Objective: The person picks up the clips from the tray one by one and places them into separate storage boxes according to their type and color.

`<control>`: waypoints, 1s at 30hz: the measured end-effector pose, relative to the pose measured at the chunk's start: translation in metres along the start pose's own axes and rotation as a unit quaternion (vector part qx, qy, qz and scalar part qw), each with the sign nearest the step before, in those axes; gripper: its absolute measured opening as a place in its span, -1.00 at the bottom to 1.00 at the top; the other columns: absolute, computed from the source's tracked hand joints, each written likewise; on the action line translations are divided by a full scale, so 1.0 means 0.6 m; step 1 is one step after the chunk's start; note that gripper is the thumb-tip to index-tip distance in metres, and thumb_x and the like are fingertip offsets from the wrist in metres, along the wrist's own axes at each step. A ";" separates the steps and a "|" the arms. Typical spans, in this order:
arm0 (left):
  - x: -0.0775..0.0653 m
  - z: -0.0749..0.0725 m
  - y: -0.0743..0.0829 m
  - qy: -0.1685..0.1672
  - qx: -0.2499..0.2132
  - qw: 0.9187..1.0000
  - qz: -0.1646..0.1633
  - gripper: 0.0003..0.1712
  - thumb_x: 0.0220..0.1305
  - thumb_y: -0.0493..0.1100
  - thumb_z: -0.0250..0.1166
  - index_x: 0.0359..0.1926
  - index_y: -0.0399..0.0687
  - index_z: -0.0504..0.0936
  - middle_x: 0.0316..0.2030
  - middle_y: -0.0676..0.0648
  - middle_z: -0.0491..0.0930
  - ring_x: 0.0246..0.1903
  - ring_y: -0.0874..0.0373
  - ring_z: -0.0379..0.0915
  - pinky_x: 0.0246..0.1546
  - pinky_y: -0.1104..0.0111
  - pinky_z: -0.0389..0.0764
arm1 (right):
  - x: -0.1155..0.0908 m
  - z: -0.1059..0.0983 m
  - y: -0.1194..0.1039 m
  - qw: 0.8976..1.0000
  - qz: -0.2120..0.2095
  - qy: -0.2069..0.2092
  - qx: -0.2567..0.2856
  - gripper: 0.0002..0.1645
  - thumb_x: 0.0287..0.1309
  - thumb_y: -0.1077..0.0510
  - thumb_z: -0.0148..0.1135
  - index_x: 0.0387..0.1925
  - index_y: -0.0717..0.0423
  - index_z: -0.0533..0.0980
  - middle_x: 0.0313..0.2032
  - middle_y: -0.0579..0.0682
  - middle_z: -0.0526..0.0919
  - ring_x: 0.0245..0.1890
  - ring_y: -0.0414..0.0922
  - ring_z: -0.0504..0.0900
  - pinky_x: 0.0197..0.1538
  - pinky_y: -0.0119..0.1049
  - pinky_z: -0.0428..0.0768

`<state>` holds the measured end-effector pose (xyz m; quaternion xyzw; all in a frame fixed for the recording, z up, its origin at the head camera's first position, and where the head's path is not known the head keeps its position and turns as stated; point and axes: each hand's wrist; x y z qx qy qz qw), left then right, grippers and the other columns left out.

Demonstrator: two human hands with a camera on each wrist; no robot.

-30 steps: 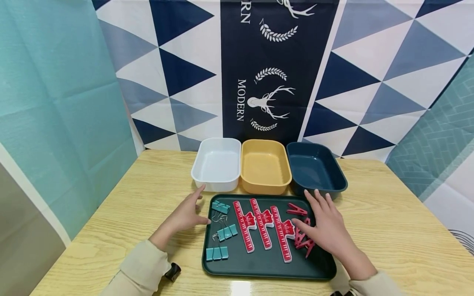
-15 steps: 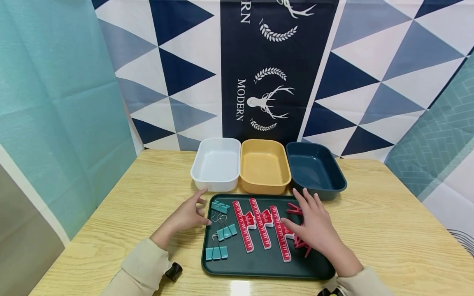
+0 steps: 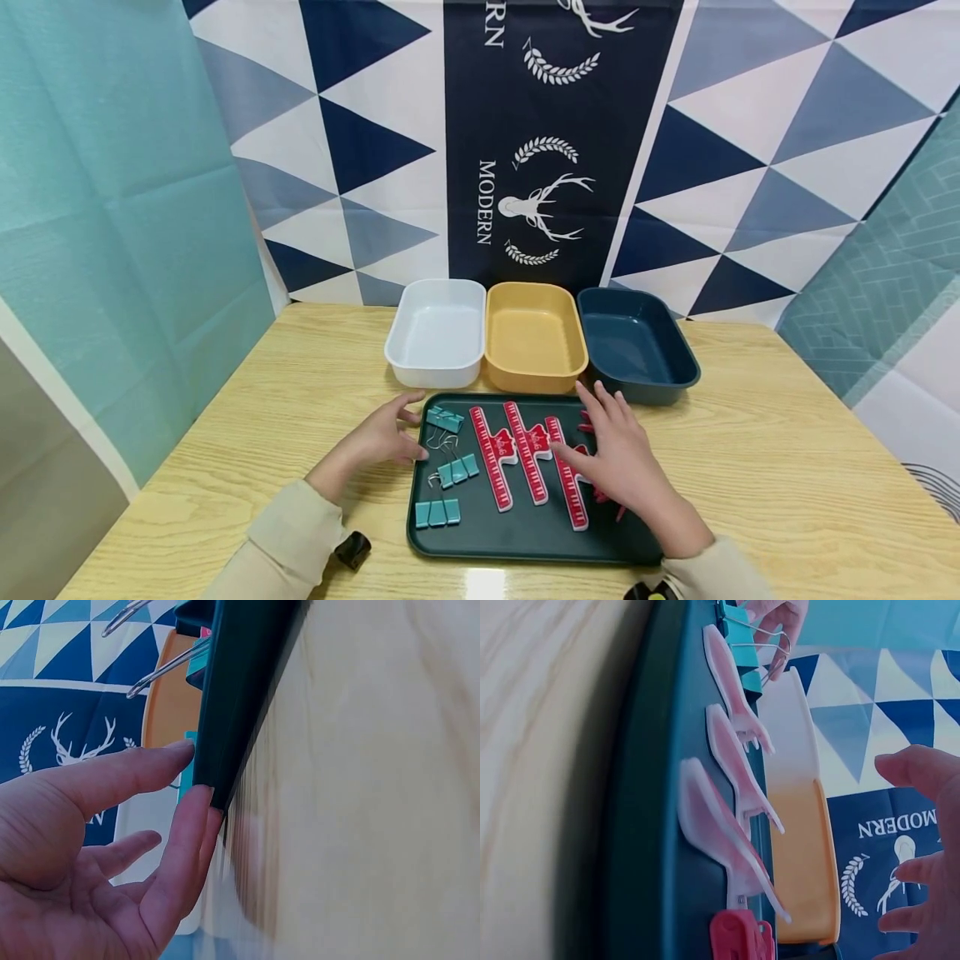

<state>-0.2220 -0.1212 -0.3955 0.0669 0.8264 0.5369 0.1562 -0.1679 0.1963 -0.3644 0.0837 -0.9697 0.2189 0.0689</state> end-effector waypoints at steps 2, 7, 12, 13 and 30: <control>0.001 0.001 -0.001 -0.007 -0.006 1.000 -0.002 0.03 -0.16 -0.53 0.42 0.36 -0.10 0.17 0.02 -0.28 0.36 -0.36 0.04 0.56 -0.42 0.21 0.66 | 0.000 0.002 -0.002 1.000 -0.001 -0.001 0.003 0.10 -0.03 -0.36 0.24 0.41 0.07 0.06 0.36 0.28 0.00 0.32 0.35 -0.12 0.18 0.42 -0.02; 0.002 0.001 -0.003 -0.024 -0.016 1.000 -0.005 0.05 -0.19 -0.58 0.40 0.36 -0.08 0.17 0.03 -0.27 0.33 -0.32 0.02 0.57 -0.40 0.19 0.66 | 0.001 0.006 -0.006 1.000 -0.005 -0.001 0.008 0.07 -0.01 -0.29 0.27 0.40 0.08 0.08 0.36 0.28 0.00 0.32 0.34 -0.11 0.19 0.41 -0.03; 0.002 -0.002 -0.006 -0.042 -0.029 0.999 0.001 0.07 -0.20 -0.61 0.38 0.37 -0.10 0.16 0.04 -0.28 0.31 -0.30 0.01 0.58 -0.38 0.19 0.66 | 0.004 0.012 -0.011 1.000 -0.015 0.000 0.010 0.07 -0.03 -0.28 0.29 0.39 0.10 0.09 0.35 0.31 0.03 0.32 0.34 -0.09 0.19 0.41 0.00; 0.002 -0.003 -0.007 -0.045 -0.033 0.998 0.003 0.07 -0.20 -0.62 0.37 0.37 -0.11 0.15 0.05 -0.29 0.30 -0.30 0.00 0.58 -0.38 0.18 0.66 | 0.004 0.014 -0.013 1.000 -0.016 -0.001 0.010 0.07 -0.03 -0.28 0.29 0.39 0.10 0.10 0.35 0.31 0.03 0.32 0.34 -0.09 0.18 0.41 0.01; 0.002 -0.005 -0.009 -0.055 -0.060 0.997 -0.004 0.01 -0.17 -0.64 0.32 0.36 -0.27 0.13 -0.02 -0.28 0.29 -0.31 0.01 0.56 -0.35 0.18 0.66 | 0.008 0.032 -0.046 0.999 -0.020 -0.020 0.034 0.13 -0.15 -0.24 0.41 0.40 0.01 0.11 0.37 0.22 0.04 0.35 0.27 -0.12 0.15 0.43 0.06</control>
Point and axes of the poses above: each hand's wrist, its own x-axis towards the middle knuckle, its own z-axis out of the palm, y = z × x
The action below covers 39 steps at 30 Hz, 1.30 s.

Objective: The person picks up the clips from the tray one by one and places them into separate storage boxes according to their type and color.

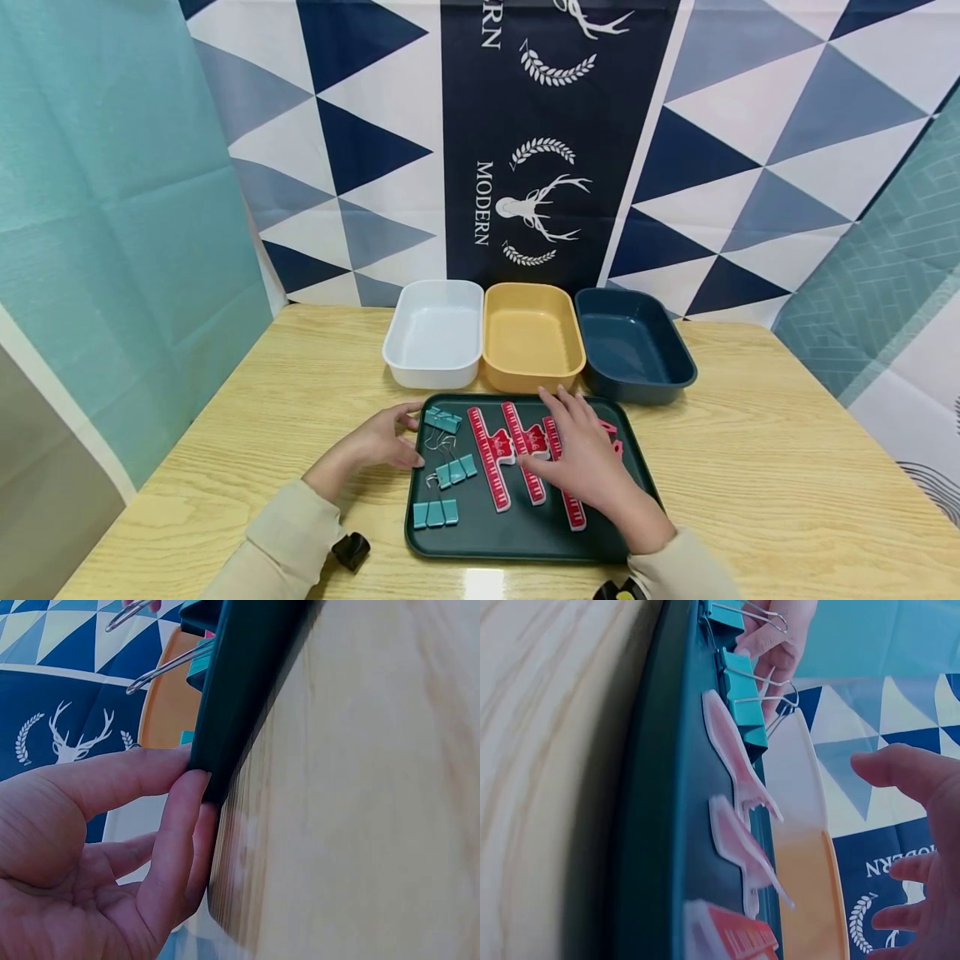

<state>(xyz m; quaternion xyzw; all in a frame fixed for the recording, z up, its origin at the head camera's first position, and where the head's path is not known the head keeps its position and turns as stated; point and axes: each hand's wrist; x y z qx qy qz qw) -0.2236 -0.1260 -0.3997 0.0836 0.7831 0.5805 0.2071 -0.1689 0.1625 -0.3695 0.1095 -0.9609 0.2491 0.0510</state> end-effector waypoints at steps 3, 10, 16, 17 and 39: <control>-0.001 -0.001 0.000 -0.004 -0.005 1.000 0.002 0.01 -0.17 -0.65 0.31 0.36 -0.28 0.12 -0.03 -0.29 0.29 -0.30 0.00 0.57 -0.34 0.18 0.66 | 0.002 0.004 -0.005 1.000 -0.007 0.000 -0.001 0.15 -0.18 -0.26 0.42 0.39 0.01 0.12 0.37 0.22 0.05 0.35 0.27 -0.10 0.15 0.42 0.06; 0.000 0.001 0.001 0.005 0.000 1.000 -0.012 0.00 -0.16 -0.63 0.32 0.36 -0.27 0.13 -0.02 -0.27 0.30 -0.29 0.02 0.55 -0.34 0.19 0.66 | 0.007 0.012 -0.019 1.000 -0.002 -0.013 0.010 0.17 -0.22 -0.21 0.47 0.40 -0.03 0.12 0.38 0.18 0.04 0.36 0.24 -0.11 0.15 0.41 0.09; 0.001 0.002 0.001 0.015 0.005 1.000 -0.022 0.00 -0.17 -0.62 0.33 0.35 -0.24 0.16 -0.02 -0.25 0.32 -0.31 0.03 0.54 -0.35 0.20 0.66 | 0.009 0.019 -0.027 1.000 -0.008 -0.019 0.013 0.19 -0.28 -0.14 0.53 0.40 -0.05 0.12 0.38 0.16 0.05 0.36 0.21 -0.11 0.15 0.39 0.14; 0.001 0.003 0.001 0.017 0.005 1.000 -0.024 0.00 -0.17 -0.62 0.33 0.35 -0.24 0.16 -0.02 -0.25 0.32 -0.31 0.03 0.54 -0.35 0.20 0.66 | 0.009 0.021 -0.028 1.000 -0.010 -0.019 0.013 0.20 -0.29 -0.14 0.53 0.39 -0.05 0.13 0.37 0.16 0.05 0.36 0.21 -0.10 0.15 0.38 0.15; -0.001 0.002 0.005 0.008 -0.002 1.000 -0.018 0.02 -0.18 -0.65 0.32 0.36 -0.27 0.13 -0.02 -0.28 0.31 -0.30 0.01 0.56 -0.35 0.19 0.66 | 0.014 0.044 -0.057 0.996 -0.038 -0.029 0.070 0.21 -0.40 -0.02 0.61 0.36 -0.05 0.19 0.19 0.12 0.28 0.18 0.13 0.24 0.06 0.18 0.43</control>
Point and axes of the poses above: each hand's wrist, its own x-axis towards the middle knuckle, its own z-axis out of the palm, y = z × x
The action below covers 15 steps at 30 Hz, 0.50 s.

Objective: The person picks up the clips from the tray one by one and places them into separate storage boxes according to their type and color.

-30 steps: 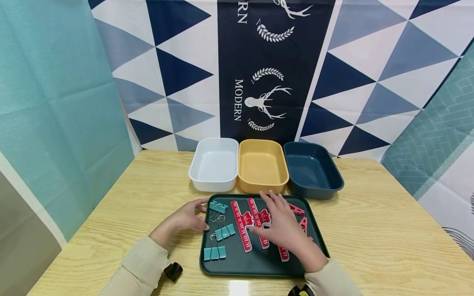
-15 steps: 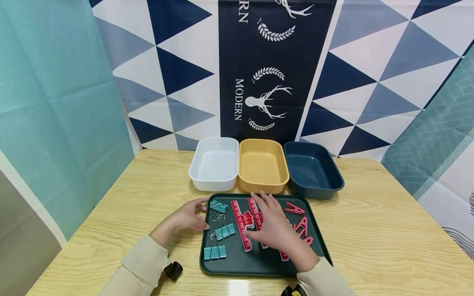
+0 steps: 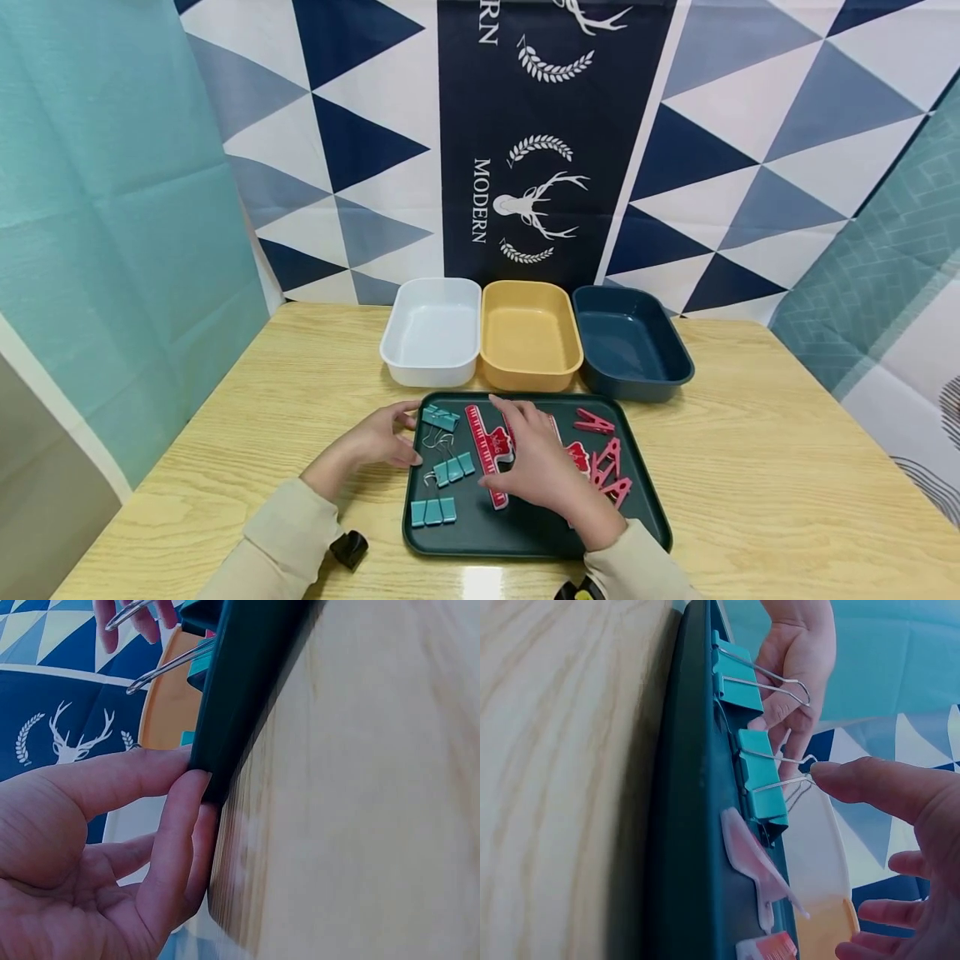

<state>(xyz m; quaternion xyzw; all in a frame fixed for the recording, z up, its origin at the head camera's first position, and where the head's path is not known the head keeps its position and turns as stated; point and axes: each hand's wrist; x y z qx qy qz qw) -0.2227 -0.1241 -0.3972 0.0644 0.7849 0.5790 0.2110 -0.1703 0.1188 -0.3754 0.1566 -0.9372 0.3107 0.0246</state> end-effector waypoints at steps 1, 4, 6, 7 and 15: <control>0.000 -0.001 -0.001 -0.001 -0.001 1.000 0.001 0.02 -0.18 -0.65 0.31 0.36 -0.27 0.12 -0.02 -0.28 0.31 -0.29 0.00 0.56 -0.35 0.18 0.66 | 0.001 0.002 0.000 1.000 -0.004 -0.004 0.006 0.19 -0.40 -0.01 0.61 0.35 -0.03 0.20 0.17 0.12 0.30 0.16 0.12 0.26 0.06 0.16 0.44; -0.001 -0.002 0.000 0.000 -0.002 1.000 0.004 0.03 -0.19 -0.66 0.31 0.36 -0.27 0.12 -0.03 -0.28 0.31 -0.29 -0.01 0.57 -0.36 0.18 0.66 | 0.004 0.006 -0.001 0.999 -0.015 -0.020 0.027 0.15 -0.37 0.02 0.60 0.33 0.02 0.21 0.15 0.13 0.30 0.15 0.10 0.28 0.05 0.12 0.46; -0.001 -0.002 0.000 -0.001 -0.002 1.000 0.005 0.03 -0.19 -0.66 0.31 0.36 -0.28 0.12 -0.03 -0.28 0.32 -0.29 -0.02 0.57 -0.36 0.17 0.66 | 0.006 0.009 -0.002 0.999 -0.022 -0.023 0.044 0.11 -0.35 0.05 0.60 0.30 0.03 0.23 0.16 0.13 0.30 0.15 0.11 0.27 0.05 0.13 0.46; 0.000 -0.002 0.000 -0.001 -0.003 1.000 0.005 0.02 -0.19 -0.66 0.31 0.36 -0.28 0.12 -0.03 -0.28 0.32 -0.29 -0.02 0.57 -0.36 0.17 0.66 | 0.006 0.011 -0.002 0.998 -0.025 -0.024 0.053 0.09 -0.34 0.07 0.59 0.29 0.03 0.24 0.17 0.14 0.29 0.18 0.12 0.25 0.06 0.15 0.45; 0.003 0.000 -0.003 -0.004 0.000 1.000 0.002 0.02 -0.17 -0.65 0.31 0.36 -0.26 0.12 -0.03 -0.28 0.32 -0.29 -0.01 0.57 -0.35 0.18 0.66 | 0.012 0.030 -0.002 0.991 -0.055 -0.027 0.119 -0.09 -0.27 0.24 0.54 0.19 0.01 0.31 0.16 0.11 0.31 0.23 0.21 0.22 0.12 0.12 0.40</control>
Point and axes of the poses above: each hand's wrist, its own x-axis towards the middle knuckle, its own z-axis out of the palm, y = z × x
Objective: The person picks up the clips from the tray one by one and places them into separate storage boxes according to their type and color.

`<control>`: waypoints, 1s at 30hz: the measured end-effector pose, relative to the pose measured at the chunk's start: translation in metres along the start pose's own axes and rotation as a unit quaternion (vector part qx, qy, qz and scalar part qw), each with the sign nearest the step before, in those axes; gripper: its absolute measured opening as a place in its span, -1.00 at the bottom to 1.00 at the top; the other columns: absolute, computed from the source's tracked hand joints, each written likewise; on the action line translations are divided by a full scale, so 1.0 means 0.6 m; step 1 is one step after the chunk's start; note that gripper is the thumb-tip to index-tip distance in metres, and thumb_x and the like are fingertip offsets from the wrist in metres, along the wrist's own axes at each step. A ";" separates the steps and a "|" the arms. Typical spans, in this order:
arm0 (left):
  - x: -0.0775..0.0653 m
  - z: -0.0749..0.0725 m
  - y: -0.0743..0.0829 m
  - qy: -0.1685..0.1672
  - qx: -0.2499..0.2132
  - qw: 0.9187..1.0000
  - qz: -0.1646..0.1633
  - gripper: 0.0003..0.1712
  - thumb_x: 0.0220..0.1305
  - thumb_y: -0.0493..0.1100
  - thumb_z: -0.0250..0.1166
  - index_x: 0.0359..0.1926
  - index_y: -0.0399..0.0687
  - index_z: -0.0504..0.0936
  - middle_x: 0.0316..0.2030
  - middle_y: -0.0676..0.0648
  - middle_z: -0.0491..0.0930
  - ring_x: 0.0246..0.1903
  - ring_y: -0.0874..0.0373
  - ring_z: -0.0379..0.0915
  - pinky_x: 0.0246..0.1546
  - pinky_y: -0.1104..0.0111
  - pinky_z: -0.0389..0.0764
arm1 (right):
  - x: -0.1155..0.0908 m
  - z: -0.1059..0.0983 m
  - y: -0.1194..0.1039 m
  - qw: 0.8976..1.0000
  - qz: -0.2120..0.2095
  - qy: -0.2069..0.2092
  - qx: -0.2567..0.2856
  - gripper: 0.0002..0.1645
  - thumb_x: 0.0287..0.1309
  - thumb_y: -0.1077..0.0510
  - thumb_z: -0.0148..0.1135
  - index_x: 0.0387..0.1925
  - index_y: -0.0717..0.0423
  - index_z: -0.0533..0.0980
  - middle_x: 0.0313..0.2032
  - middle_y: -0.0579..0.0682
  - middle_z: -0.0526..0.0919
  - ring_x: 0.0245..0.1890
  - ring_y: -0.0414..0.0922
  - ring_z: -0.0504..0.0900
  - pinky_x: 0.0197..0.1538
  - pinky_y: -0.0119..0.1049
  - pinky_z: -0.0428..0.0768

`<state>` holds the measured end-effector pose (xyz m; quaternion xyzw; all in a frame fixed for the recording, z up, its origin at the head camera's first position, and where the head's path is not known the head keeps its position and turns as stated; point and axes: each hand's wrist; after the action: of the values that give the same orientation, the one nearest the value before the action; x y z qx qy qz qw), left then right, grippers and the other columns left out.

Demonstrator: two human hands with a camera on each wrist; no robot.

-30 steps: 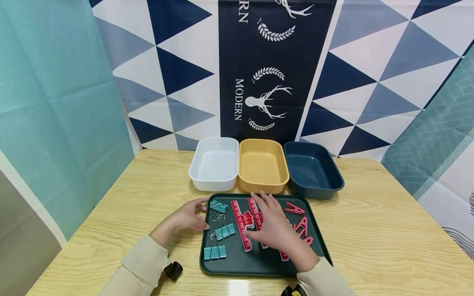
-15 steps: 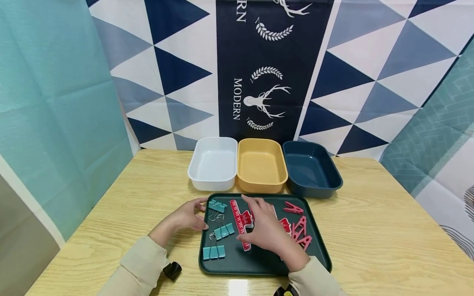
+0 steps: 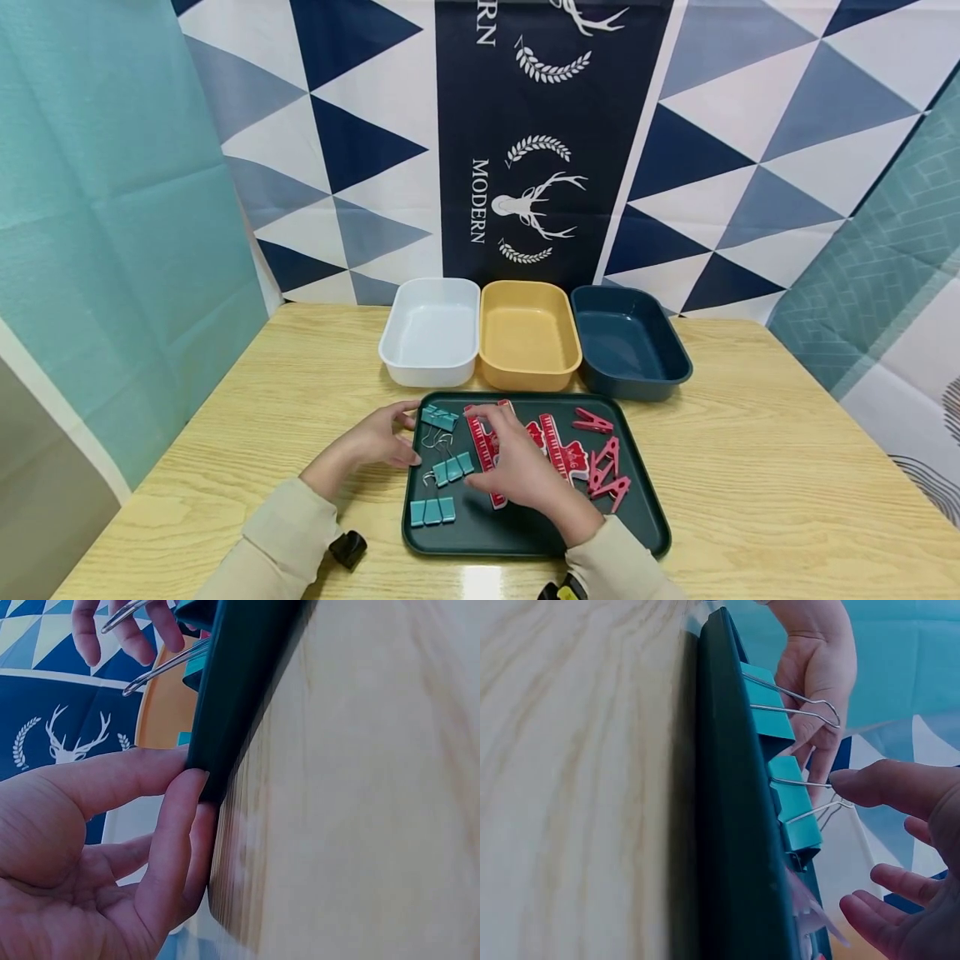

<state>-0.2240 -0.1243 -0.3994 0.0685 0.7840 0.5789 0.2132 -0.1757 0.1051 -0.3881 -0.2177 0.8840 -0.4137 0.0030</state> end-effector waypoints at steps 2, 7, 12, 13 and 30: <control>-0.001 0.000 0.000 -0.001 0.000 1.000 0.001 0.01 -0.17 -0.65 0.31 0.36 -0.27 0.12 -0.03 -0.28 0.31 -0.29 -0.01 0.57 -0.34 0.18 0.66 | 0.003 0.004 0.001 1.000 -0.007 -0.005 0.004 -0.11 -0.26 0.26 0.53 0.18 0.03 0.31 0.13 0.08 0.33 0.09 0.14 0.39 0.04 0.00 0.51; -0.002 -0.001 0.001 -0.004 -0.002 1.000 0.001 0.01 -0.16 -0.64 0.32 0.36 -0.27 0.11 -0.02 -0.28 0.31 -0.27 -0.02 0.57 -0.34 0.18 0.66 | 0.009 0.013 0.002 1.000 -0.019 -0.021 0.002 -0.16 -0.23 0.30 0.51 0.15 0.05 0.31 0.07 0.12 0.34 -0.11 0.05 0.50 -0.09 -0.11 0.59; -0.004 -0.001 0.003 -0.001 -0.003 1.000 -0.001 0.01 -0.16 -0.63 0.32 0.36 -0.27 0.12 -0.02 -0.28 0.32 -0.27 -0.01 0.56 -0.34 0.17 0.66 | 0.014 0.021 -0.001 0.999 -0.019 -0.031 -0.001 -0.18 -0.24 0.33 0.50 0.12 0.03 0.34 0.00 0.16 0.35 -0.17 0.03 0.52 -0.15 -0.16 0.61; -0.004 -0.001 0.004 0.001 -0.003 1.000 -0.003 0.01 -0.16 -0.64 0.32 0.36 -0.27 0.12 -0.02 -0.27 0.32 -0.27 -0.01 0.56 -0.34 0.17 0.66 | 0.016 0.022 0.000 0.999 -0.018 -0.032 -0.004 -0.19 -0.24 0.33 0.50 0.12 0.02 0.34 0.00 0.15 0.35 -0.16 0.02 0.51 -0.14 -0.17 0.61; -0.005 -0.002 0.005 -0.009 -0.004 1.000 0.000 0.01 -0.15 -0.63 0.32 0.36 -0.27 0.10 -0.01 -0.29 0.32 -0.25 -0.02 0.57 -0.33 0.19 0.66 | 0.029 0.037 -0.003 0.997 -0.011 -0.048 -0.051 -0.29 -0.19 0.34 0.47 0.06 -0.08 0.43 -0.01 0.01 0.44 -0.05 -0.03 0.51 -0.09 -0.19 0.59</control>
<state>-0.2221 -0.1256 -0.3953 0.0726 0.7795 0.5816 0.2210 -0.1868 0.0808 -0.3982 -0.2470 0.9004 -0.3569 0.0301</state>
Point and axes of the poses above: each hand's wrist, its own x-axis towards the middle knuckle, its own z-axis out of the palm, y = z × x
